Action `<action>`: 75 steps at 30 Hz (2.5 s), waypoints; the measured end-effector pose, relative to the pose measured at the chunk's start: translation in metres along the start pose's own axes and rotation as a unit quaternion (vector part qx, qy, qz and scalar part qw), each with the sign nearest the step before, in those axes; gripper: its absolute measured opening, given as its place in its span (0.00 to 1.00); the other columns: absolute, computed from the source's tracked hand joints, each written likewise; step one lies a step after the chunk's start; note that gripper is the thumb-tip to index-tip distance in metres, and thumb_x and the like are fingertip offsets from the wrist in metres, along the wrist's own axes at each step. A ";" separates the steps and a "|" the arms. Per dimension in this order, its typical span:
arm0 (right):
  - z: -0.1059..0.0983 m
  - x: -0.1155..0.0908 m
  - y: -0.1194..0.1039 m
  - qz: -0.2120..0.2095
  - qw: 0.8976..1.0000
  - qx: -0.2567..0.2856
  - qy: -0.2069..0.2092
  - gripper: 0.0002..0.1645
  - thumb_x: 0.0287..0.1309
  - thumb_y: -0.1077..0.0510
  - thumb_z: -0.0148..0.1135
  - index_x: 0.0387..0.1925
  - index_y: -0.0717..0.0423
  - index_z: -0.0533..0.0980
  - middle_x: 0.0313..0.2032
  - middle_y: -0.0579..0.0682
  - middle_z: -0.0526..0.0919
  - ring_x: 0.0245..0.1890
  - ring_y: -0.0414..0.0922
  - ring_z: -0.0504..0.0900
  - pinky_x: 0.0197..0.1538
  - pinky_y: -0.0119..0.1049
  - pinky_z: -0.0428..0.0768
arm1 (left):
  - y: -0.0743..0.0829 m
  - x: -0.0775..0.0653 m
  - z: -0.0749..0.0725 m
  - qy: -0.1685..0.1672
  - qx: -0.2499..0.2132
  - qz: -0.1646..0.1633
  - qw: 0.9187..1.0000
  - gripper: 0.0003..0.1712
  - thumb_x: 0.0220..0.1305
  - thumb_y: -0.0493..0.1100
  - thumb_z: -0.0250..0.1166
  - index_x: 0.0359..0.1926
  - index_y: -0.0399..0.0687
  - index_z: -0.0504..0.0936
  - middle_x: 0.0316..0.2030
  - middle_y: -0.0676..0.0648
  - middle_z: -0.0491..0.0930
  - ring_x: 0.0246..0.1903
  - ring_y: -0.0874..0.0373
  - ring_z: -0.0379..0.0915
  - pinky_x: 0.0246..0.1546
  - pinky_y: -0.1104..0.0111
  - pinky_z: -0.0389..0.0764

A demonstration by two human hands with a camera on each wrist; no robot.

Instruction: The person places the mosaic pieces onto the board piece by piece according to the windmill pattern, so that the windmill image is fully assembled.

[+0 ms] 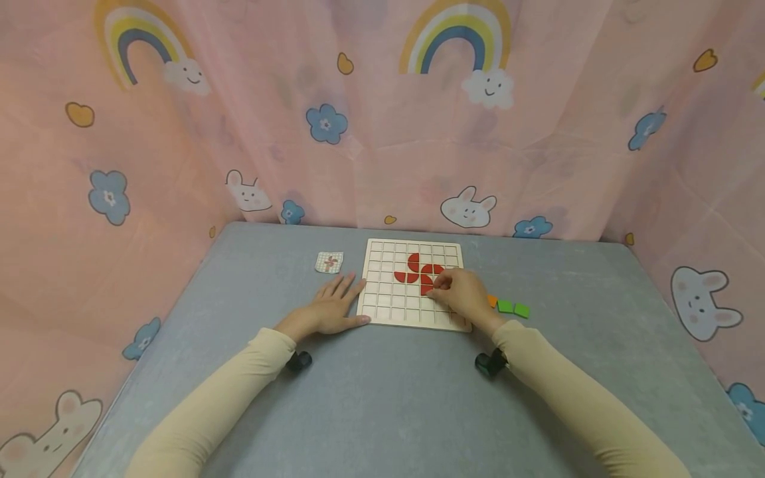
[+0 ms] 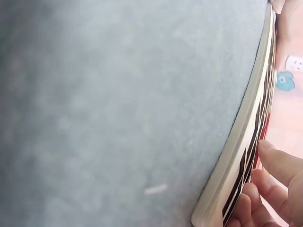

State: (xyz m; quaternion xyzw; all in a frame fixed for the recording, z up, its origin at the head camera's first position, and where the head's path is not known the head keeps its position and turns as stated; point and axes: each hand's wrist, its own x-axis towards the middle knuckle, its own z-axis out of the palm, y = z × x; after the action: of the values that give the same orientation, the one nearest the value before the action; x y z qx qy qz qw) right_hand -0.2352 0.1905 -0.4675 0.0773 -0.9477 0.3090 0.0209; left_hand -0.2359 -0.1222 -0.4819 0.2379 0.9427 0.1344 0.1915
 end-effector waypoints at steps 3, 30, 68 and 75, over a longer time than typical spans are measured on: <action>-0.001 0.000 0.001 -0.003 1.000 0.009 -0.002 0.12 0.62 0.54 0.79 0.37 0.58 0.87 0.32 0.51 0.84 0.35 0.48 0.79 0.40 0.39 0.73 | 0.000 0.001 0.000 -0.003 0.002 -0.002 1.000 0.53 0.79 0.69 0.53 0.87 0.53 0.36 0.86 0.40 0.29 0.84 0.39 0.21 0.81 0.42 0.33; -0.098 -0.032 0.102 -0.026 0.997 0.065 -0.046 0.22 0.70 0.59 0.70 0.61 0.66 0.82 0.58 0.67 0.82 0.58 0.63 0.79 0.60 0.61 0.77 | -0.002 0.003 0.001 -0.002 0.000 0.002 1.000 0.54 0.78 0.70 0.52 0.87 0.54 0.36 0.86 0.41 0.28 0.84 0.39 0.20 0.81 0.42 0.33; -0.090 -0.043 0.135 -0.014 0.993 0.086 -0.086 0.21 0.58 0.58 0.80 0.51 0.63 0.87 0.59 0.65 0.73 0.62 0.64 0.68 0.64 0.64 0.66 | -0.003 0.003 0.004 0.010 0.008 0.007 1.000 0.53 0.79 0.70 0.52 0.87 0.54 0.37 0.86 0.40 0.30 0.84 0.38 0.23 0.81 0.41 0.36; -0.089 -0.043 0.134 -0.007 0.993 0.086 -0.082 0.20 0.59 0.58 0.80 0.51 0.63 0.87 0.59 0.66 0.73 0.62 0.65 0.69 0.64 0.65 0.66 | -0.003 0.003 0.003 0.003 0.005 0.004 1.000 0.53 0.78 0.70 0.52 0.87 0.54 0.36 0.86 0.40 0.29 0.84 0.39 0.21 0.81 0.41 0.34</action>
State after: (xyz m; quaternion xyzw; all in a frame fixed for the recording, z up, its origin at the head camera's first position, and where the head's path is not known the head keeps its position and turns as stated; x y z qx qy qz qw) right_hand -0.2152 0.3552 -0.4776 0.1100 -0.9157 0.3815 -0.0614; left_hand -0.2381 -0.1230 -0.4864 0.2419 0.9429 0.1314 0.1873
